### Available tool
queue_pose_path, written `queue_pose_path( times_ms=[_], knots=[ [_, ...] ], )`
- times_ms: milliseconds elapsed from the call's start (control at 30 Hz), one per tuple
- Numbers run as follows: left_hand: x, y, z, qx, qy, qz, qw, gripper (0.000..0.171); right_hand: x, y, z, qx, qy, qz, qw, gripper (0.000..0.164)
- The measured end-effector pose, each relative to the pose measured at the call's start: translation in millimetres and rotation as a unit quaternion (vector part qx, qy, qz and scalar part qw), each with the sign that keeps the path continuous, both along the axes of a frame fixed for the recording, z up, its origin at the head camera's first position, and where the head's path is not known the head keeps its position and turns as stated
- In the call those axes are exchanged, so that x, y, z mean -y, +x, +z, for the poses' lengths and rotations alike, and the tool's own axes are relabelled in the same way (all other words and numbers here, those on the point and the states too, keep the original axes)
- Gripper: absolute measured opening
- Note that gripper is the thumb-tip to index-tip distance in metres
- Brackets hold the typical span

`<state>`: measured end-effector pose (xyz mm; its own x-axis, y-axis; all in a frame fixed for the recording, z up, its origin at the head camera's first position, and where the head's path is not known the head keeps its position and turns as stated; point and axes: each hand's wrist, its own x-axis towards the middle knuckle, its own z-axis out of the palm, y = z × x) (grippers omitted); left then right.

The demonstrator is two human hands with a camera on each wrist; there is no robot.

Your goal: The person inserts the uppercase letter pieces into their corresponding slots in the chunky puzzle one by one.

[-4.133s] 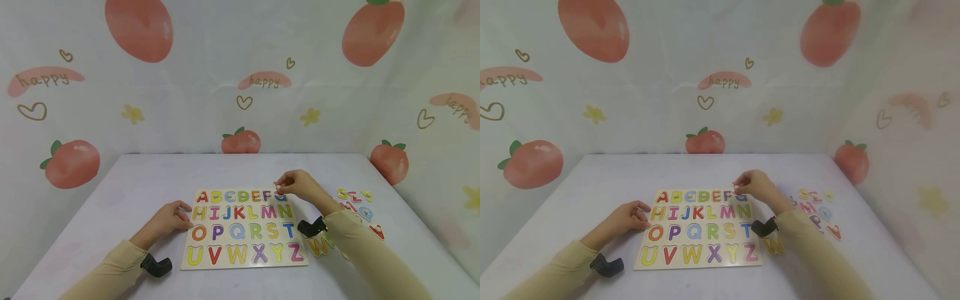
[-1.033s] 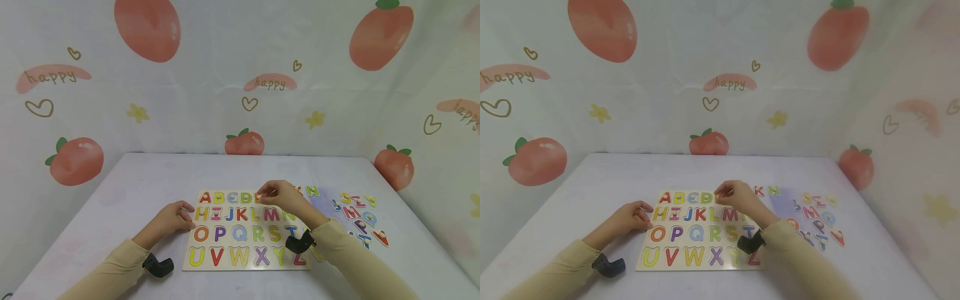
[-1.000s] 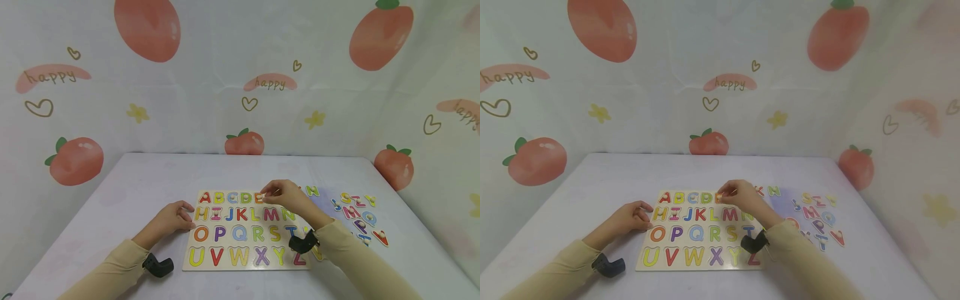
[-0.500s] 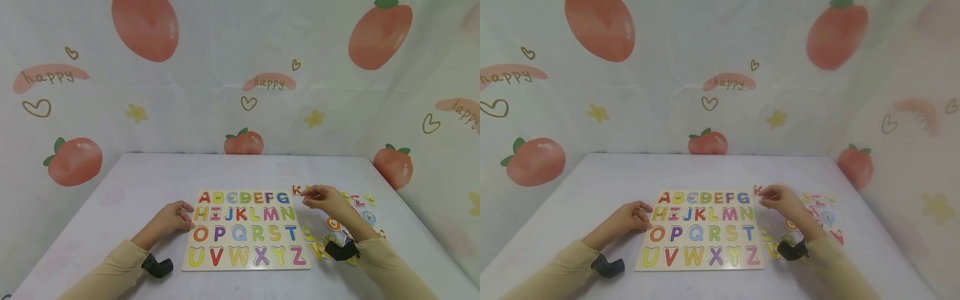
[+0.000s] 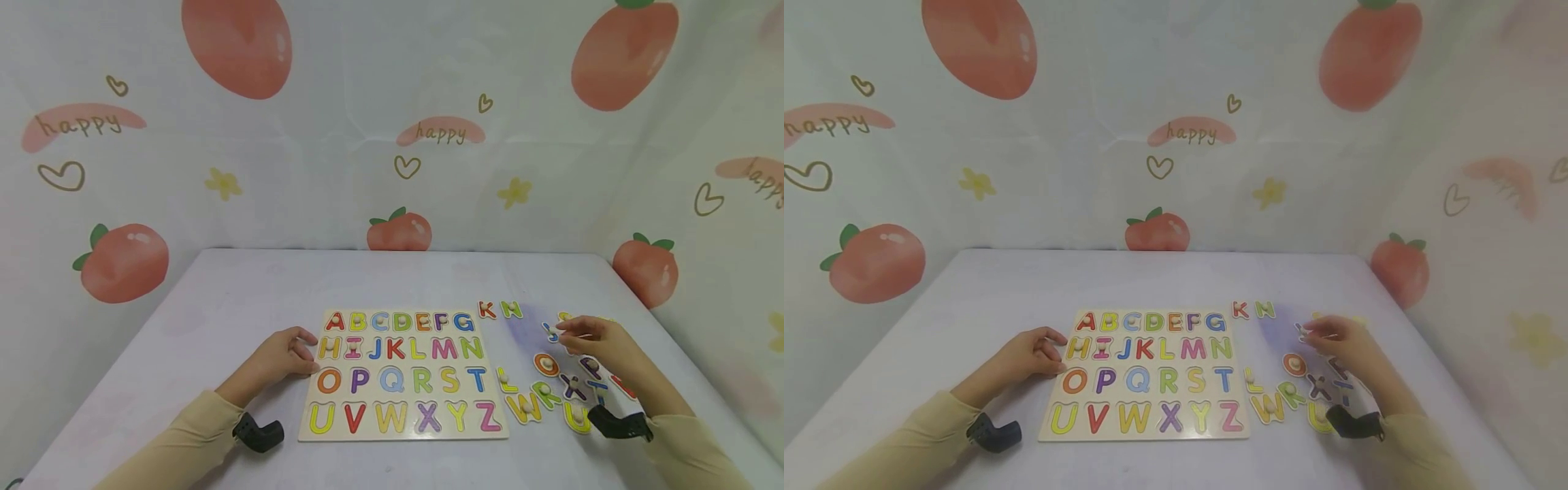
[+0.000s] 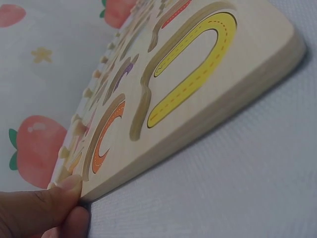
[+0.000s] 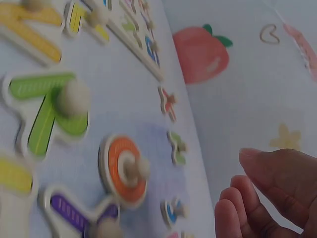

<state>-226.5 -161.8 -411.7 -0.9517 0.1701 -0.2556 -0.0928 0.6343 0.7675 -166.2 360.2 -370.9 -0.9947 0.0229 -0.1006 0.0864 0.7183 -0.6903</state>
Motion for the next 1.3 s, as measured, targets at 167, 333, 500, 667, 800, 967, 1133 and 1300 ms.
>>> queue_pose_path(
  times_ms=[167,333,500,667,800,967,1133,1300],
  knots=[
    [-0.5,-0.6,-1.0,0.000,-0.004,0.000,1.0000,0.049,-22.3,10.9,-2.8,0.023,0.017,-0.020,0.999,0.048],
    [0.1,0.0,0.4,0.002,-0.005,0.003,1.0000,0.049,-31.5,13.4,-11.5,0.036,0.025,-0.032,0.999,0.051],
    [1.5,-0.4,-0.1,0.002,-0.001,0.006,1.0000,0.049,-26.5,4.6,-16.7,0.030,0.024,-0.027,0.999,0.052],
    [0.8,0.5,0.0,-0.001,0.002,0.003,1.0000,0.049,-21.3,-10.1,-15.9,0.028,0.021,-0.021,0.999,0.048],
    [-0.9,1.4,1.6,-0.004,-0.006,0.003,1.0000,0.048,-20.6,-22.0,-16.3,0.045,0.019,-0.028,0.998,0.051],
    [-1.3,2.8,2.9,-0.008,-0.011,0.002,0.9999,0.049,-22.7,-35.4,-20.4,0.065,0.022,-0.020,0.997,0.053],
    [-1.9,2.6,1.9,-0.005,-0.008,0.006,0.9999,0.048,-25.7,-44.9,-20.3,0.068,0.056,0.008,0.996,0.047],
    [-1.1,2.2,0.8,-0.008,-0.004,0.004,1.0000,0.049,-26.0,-51.9,-18.3,0.080,0.073,0.029,0.994,0.037]
  ],
)
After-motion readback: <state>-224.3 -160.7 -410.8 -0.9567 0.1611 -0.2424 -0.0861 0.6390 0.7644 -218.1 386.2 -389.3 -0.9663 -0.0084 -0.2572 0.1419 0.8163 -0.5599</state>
